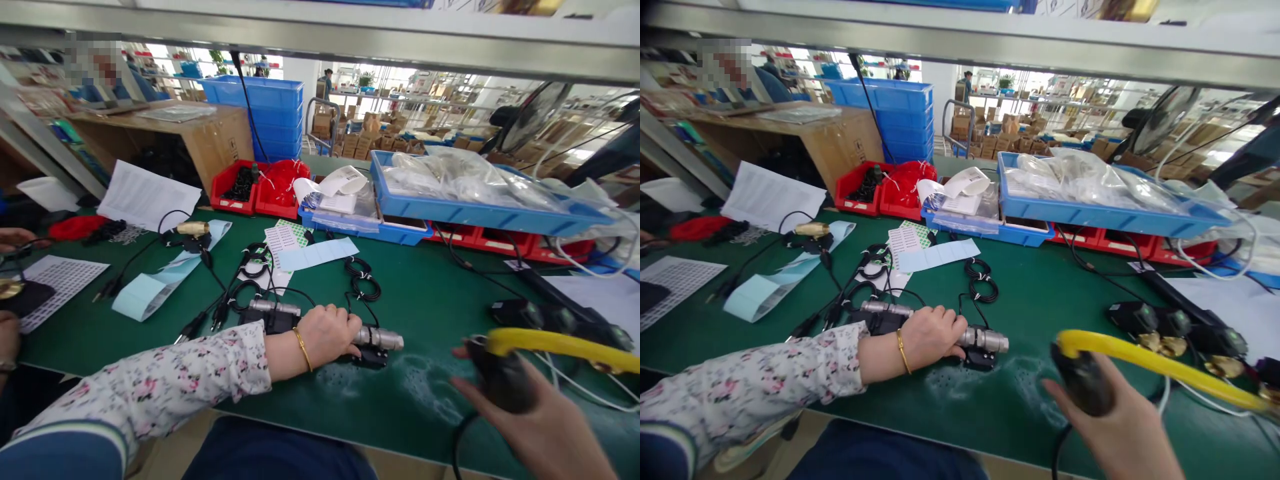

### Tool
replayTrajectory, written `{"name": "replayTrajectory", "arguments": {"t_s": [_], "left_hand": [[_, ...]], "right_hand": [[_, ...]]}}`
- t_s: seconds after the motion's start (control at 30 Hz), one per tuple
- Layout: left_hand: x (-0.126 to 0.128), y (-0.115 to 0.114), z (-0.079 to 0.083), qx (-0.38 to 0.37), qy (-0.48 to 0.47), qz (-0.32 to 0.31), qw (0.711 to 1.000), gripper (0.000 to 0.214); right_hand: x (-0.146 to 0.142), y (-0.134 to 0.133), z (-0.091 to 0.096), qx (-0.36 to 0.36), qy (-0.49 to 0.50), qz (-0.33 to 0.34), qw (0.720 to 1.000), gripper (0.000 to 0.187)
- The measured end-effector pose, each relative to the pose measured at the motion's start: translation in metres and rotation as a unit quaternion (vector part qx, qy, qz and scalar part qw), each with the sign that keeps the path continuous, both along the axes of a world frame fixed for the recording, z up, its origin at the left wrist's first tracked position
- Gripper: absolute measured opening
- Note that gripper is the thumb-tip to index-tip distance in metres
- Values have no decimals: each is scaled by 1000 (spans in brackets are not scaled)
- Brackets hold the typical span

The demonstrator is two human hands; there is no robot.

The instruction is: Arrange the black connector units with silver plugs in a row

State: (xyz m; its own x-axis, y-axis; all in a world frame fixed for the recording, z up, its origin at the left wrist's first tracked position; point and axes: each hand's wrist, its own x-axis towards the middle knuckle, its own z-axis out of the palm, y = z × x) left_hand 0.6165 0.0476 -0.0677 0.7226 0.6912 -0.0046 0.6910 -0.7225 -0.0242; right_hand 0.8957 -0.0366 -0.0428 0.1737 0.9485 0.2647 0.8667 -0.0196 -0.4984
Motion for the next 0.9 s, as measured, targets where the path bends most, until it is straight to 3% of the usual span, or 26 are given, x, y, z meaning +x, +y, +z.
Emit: {"name": "replayTrajectory", "arguments": {"t_s": [0.17, 0.33, 0.5, 0.63, 0.77, 0.83, 0.9], "left_hand": [[4, 3, 7, -44, -2, 15, 999, 45], [-2, 25, 13, -115, -5, 26, 993, 48], [-9, 53, 2, -195, 12, 1, 981, 49], [-10, 58, -3, -199, 15, -2, 980, 47], [-16, 54, 14, -123, -8, 22, 992, 30], [-28, 49, 26, -95, -30, 24, 995, 22], [-47, 40, 32, -111, -63, 20, 992, 20]], "right_hand": [[-31, 52, -25, -68, -33, 161, 984, 33], [-49, 66, -12, -169, -55, 253, 951, 38], [-63, 70, 0, -185, -28, 264, 946, 34], [-66, 72, 14, -213, 5, 262, 941, 23], [-65, 80, 18, -292, 110, 285, 906, 21], [-66, 88, 7, -335, 176, 273, 884, 24], [-67, 94, -8, -351, 193, 234, 886, 23]]}}
